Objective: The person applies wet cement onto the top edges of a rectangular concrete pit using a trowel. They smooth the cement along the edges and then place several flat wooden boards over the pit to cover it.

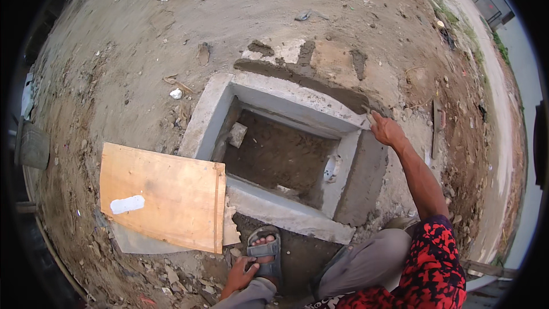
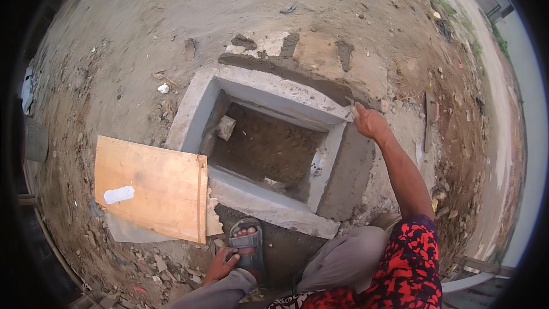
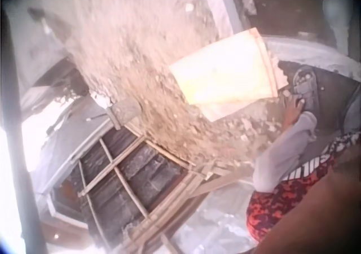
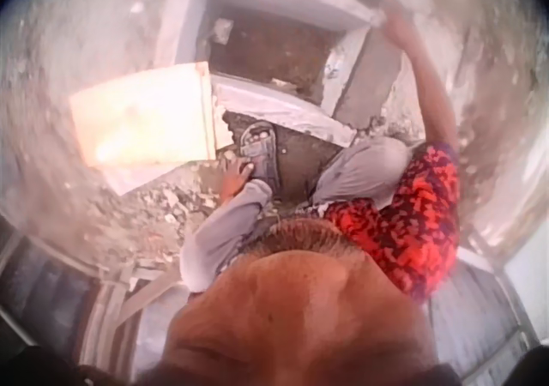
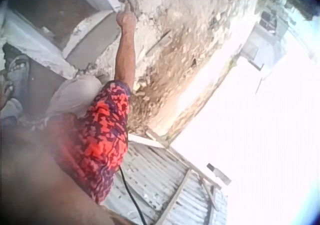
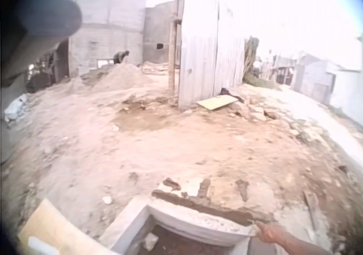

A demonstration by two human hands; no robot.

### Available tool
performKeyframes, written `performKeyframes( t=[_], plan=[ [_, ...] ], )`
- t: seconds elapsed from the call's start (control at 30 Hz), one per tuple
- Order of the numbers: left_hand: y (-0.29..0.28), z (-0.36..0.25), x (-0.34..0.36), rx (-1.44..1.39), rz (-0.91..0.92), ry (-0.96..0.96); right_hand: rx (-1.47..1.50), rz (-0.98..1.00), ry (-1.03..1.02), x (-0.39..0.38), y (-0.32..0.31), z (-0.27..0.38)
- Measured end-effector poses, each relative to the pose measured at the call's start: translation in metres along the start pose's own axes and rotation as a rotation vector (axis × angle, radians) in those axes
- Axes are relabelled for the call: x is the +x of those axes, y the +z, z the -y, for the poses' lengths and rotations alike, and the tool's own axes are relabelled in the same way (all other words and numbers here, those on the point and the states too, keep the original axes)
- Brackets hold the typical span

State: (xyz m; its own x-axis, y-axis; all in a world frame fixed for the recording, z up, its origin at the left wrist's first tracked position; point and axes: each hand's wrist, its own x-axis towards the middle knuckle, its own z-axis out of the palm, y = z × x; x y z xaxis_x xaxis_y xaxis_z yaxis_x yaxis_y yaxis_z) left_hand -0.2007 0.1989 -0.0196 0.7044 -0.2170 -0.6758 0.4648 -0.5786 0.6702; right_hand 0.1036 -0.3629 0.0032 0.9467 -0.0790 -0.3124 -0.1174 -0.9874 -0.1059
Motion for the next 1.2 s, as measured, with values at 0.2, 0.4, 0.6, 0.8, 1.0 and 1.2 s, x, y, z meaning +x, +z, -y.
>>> performKeyframes(
  t=[0.2, 0.4, 0.6, 0.8, 1.0, 1.2],
  plan=[
    [0.004, 0.014, -0.011, -0.09, -0.055, -0.004, 0.286, -0.035, -0.078, -0.018, -0.004, 0.033],
    [-0.002, 0.003, -0.01, -0.014, -0.016, -0.048, 0.552, -0.049, -0.117, 0.104, -0.005, 0.179],
    [0.006, 0.001, -0.008, -0.103, -0.042, -0.075, 1.083, 0.209, -0.089, 0.158, -0.046, 0.271],
    [0.005, 0.006, -0.009, -0.032, -0.026, -0.046, 1.93, 0.533, 0.019, 0.175, -0.03, 0.318],
    [0.006, 0.008, -0.002, 0.003, 0.003, 0.01, 2.222, 0.365, 0.164, 0.188, 0.003, 0.257],
    [0.002, 0.002, -0.002, 0.013, 0.012, -0.067, 1.911, 0.112, 0.169, 0.149, -0.006, 0.233]
  ],
)
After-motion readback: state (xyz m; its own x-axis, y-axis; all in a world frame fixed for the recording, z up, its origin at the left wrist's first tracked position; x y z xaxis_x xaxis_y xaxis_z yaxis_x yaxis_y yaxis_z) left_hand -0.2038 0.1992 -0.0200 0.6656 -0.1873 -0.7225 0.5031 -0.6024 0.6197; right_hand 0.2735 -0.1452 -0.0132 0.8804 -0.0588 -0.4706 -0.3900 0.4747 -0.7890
